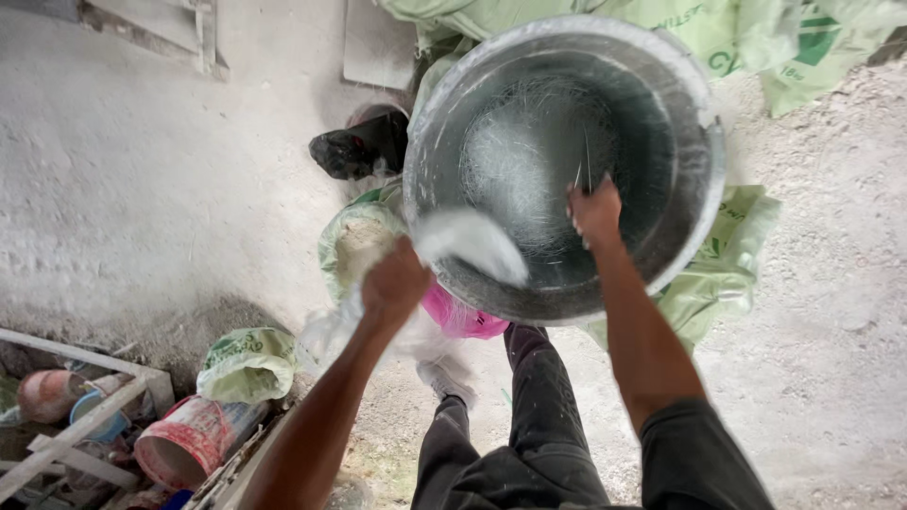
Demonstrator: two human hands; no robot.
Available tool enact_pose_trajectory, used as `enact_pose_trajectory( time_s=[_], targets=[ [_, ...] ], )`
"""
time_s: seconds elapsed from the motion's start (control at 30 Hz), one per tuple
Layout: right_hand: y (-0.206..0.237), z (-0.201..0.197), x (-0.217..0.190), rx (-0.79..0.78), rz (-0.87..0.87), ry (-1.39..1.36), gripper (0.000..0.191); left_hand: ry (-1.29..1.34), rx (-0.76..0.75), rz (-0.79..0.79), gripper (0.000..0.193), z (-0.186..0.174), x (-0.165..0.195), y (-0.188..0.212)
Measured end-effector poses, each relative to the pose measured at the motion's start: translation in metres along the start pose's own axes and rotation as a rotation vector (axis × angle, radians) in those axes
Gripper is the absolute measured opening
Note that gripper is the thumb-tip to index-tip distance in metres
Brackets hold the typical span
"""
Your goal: The person holds a bundle of long white fiber strands, dips and swishes them in a bucket of liquid, then uses scissors to trim the ends. They repeatedly gather, straighten, and cut sections of the fiber bundle over the bucket.
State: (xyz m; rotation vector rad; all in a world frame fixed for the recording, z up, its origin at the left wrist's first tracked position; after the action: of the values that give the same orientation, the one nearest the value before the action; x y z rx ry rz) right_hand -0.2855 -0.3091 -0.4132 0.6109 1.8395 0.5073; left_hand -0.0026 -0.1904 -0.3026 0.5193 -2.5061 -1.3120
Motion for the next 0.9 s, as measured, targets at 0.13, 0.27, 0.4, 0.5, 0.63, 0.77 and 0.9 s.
enact_pose_trajectory(
  time_s=[0.13, 0.27, 0.4, 0.5, 0.63, 0.77, 0.9],
  targets=[
    [0.076, -0.028, 0.029, 0.134, -0.145, -0.018, 0.067, -0.064, 0.129, -0.007, 0.050, -0.050, 0.025, -0.013],
    [0.124, -0.055, 0.044, 0.129, -0.020, 0.103, 0.060, -0.250, 0.121, 0.141, 0.045, -0.064, 0.047, 0.001],
    [0.157, -0.082, 0.039, 0.090, 0.099, -0.028, 0.048, -0.247, 0.078, 0.180, 0.047, -0.085, 0.059, 0.032],
    [0.180, -0.095, 0.024, -0.032, 0.124, -0.565, 0.063, -0.254, 0.125, 0.223, 0.047, -0.119, 0.078, 0.053],
    [0.224, -0.094, -0.025, -0.584, 0.114, -1.177, 0.061, -0.238, 0.088, 0.261, 0.048, -0.153, 0.098, 0.118],
    [0.276, -0.081, -0.093, -1.084, 0.047, -1.285, 0.068, -0.140, 0.075, 0.408, 0.046, -0.205, 0.120, 0.203],
    [0.316, -0.066, -0.161, -1.470, -0.028, -1.393, 0.081, 0.040, -0.027, 0.577, 0.047, -0.243, 0.118, 0.286]
  ],
)
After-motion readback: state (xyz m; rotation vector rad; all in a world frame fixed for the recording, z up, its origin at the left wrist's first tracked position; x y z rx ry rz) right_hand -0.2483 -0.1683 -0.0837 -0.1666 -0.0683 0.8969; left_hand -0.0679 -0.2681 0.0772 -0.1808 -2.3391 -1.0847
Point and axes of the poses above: each hand's wrist, its own y-axis away from the middle knuckle, its own z-axis out of the palm, x = y × z, the point moved 3 cm from there along -y, towards the middle knuckle, and after that the axes turned 5 degrees about -y, right-handed, at the moved point
